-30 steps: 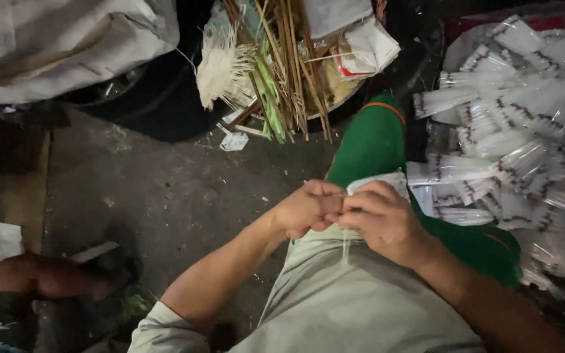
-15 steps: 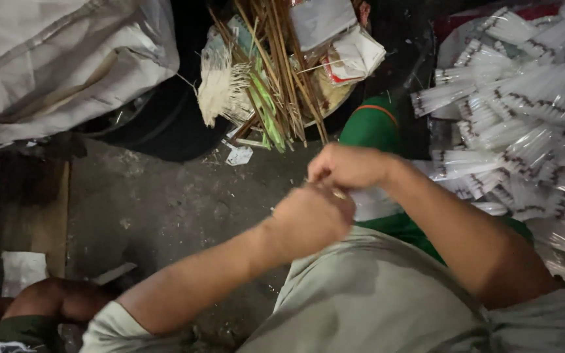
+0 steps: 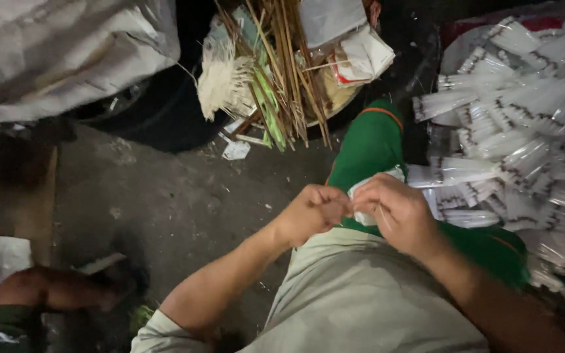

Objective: Gathering white candles into bundles and placing them into plastic bags for packaging.

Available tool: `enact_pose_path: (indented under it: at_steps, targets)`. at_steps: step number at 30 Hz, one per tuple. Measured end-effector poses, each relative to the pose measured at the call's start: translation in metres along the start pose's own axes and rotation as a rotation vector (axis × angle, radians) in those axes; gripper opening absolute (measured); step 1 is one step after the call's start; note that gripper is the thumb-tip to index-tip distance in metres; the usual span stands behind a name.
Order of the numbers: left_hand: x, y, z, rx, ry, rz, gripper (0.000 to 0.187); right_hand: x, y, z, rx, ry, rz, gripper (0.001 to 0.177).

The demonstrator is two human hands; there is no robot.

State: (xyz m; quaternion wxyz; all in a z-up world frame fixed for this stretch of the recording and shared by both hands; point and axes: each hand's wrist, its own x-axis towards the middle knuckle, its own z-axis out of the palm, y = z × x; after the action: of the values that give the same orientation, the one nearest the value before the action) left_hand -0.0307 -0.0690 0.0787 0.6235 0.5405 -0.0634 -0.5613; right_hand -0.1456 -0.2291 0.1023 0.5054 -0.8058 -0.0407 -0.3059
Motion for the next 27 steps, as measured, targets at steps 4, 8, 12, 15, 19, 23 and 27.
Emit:
enact_pose_path:
  at_steps: [4, 8, 12, 15, 19, 23, 27]
  targets:
    - [-0.026, 0.043, 0.029, 1.388, -0.221, 0.603, 0.013, 0.017, 0.024, 0.01, -0.008, -0.148, 0.284, 0.01]
    - [-0.043, 0.062, 0.049, 2.14, -0.392, 1.09, 0.018, 0.055, 0.068, 0.028, 0.289, -0.898, 0.483, 0.004]
    - [-0.035, 0.075, 0.04, 1.909, -0.346, 1.065, 0.02, 0.083, 0.034, 0.02, 0.475, -1.097, 0.801, 0.026]
    - [-0.022, 0.063, 0.013, 0.992, -0.167, 0.292, 0.013, 0.051, 0.013, 0.011, 0.116, -0.212, 0.424, 0.019]
    - [-0.044, 0.08, 0.026, 0.337, 0.086, 0.106, 0.013, 0.012, -0.023, -0.017, -0.114, -0.029, 0.056, 0.024]
    - [-0.051, 0.08, 0.04, 0.221, 0.115, 0.101, 0.012, 0.017, -0.059, -0.018, -0.209, -0.017, -0.172, 0.014]
    - [-0.076, 0.097, 0.058, 0.331, 0.038, 0.106, 0.014, 0.003, -0.058, -0.025, -0.013, 0.08, 0.17, 0.006]
